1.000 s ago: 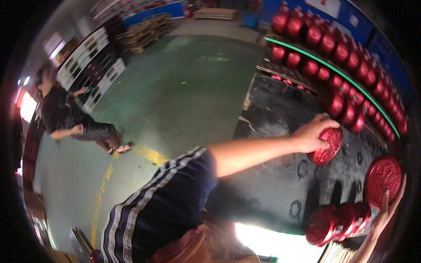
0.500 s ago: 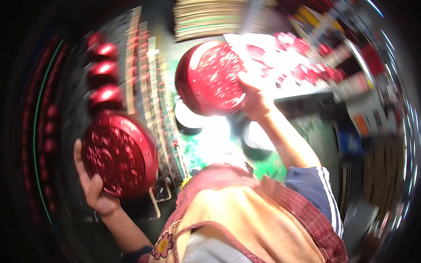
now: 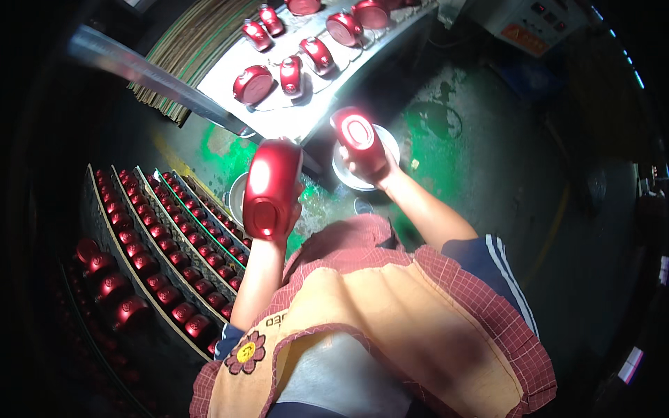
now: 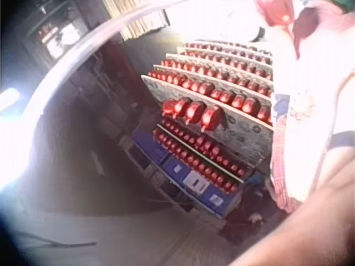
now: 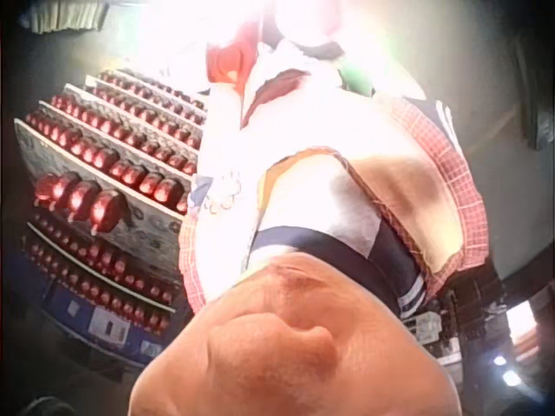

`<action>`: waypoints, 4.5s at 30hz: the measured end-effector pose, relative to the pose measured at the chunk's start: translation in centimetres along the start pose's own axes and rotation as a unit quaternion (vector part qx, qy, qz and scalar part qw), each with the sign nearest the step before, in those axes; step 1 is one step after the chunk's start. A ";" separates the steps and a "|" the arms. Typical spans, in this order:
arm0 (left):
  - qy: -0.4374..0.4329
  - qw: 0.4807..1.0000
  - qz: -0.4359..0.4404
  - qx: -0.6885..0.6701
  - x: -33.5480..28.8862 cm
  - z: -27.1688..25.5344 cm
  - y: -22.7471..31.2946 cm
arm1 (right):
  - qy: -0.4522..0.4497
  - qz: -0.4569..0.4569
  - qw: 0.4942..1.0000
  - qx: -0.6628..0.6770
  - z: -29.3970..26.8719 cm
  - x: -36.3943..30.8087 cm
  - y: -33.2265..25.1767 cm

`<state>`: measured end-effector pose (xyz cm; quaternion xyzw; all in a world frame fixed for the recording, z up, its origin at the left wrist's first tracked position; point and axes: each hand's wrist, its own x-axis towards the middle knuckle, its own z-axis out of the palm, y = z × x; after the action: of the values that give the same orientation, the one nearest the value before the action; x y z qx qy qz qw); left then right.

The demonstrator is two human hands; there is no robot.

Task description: The person picks up red decorative objects from a tiered rack and places them onto a metal tray. The person handles the objects one at a time, moving them from the rack to the tray in a repetitive sequence.

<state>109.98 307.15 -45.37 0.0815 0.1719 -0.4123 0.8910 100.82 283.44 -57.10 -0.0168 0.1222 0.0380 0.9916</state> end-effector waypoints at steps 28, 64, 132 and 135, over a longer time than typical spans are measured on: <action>-0.142 0.939 -0.280 -0.140 18.0 4.4 -11.2 | -0.055 -0.058 0.978 0.191 -3.5 1.4 -15.6; 0.081 0.933 0.150 0.318 24.1 9.1 2.1 | 0.196 -0.399 0.651 -0.615 7.1 9.7 -26.5; -0.116 0.691 -0.003 0.714 40.3 13.8 -7.1 | 0.280 -0.381 0.666 -0.577 -8.4 2.4 -24.8; 0.071 0.713 0.038 0.697 28.6 8.0 -8.0 | 0.166 -0.232 0.741 -0.607 -8.4 3.5 -23.8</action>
<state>122.94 279.44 -48.67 0.7147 -0.1042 -0.3738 0.5819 104.06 259.56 -65.50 -0.6496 0.2287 -0.1309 0.7132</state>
